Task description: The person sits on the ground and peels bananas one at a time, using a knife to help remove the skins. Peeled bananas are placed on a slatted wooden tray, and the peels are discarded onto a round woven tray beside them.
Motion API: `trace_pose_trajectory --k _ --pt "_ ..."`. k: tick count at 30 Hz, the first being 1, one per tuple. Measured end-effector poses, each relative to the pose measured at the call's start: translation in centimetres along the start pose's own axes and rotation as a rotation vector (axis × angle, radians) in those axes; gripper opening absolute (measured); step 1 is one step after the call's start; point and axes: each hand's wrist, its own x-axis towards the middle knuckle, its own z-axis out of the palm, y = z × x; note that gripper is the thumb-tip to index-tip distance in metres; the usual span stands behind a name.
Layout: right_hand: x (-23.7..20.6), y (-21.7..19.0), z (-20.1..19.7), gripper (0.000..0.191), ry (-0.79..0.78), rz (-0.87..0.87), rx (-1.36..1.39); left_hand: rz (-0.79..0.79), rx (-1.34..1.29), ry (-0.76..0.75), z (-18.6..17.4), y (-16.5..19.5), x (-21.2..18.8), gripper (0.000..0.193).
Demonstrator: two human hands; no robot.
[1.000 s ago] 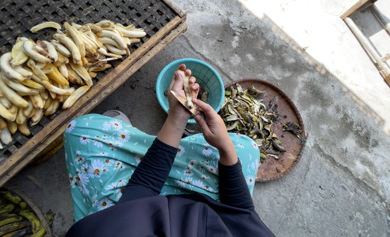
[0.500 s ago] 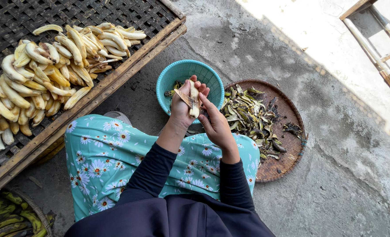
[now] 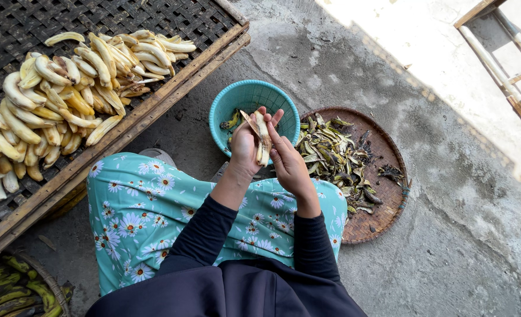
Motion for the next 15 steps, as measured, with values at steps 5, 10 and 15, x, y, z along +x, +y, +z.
trace_pose_trajectory --k 5,10,15 --pt "0.2 0.2 0.6 0.057 0.017 0.028 -0.024 0.065 0.048 -0.006 -0.5 -0.3 0.1 0.022" --pt "0.6 0.6 1.3 0.056 0.03 0.067 -0.073 0.121 0.153 0.042 -2.1 -0.4 0.3 0.02" --pt "1.3 0.5 2.0 0.055 -0.001 0.244 -0.288 0.122 0.119 0.016 -4.5 -0.7 0.9 0.028"
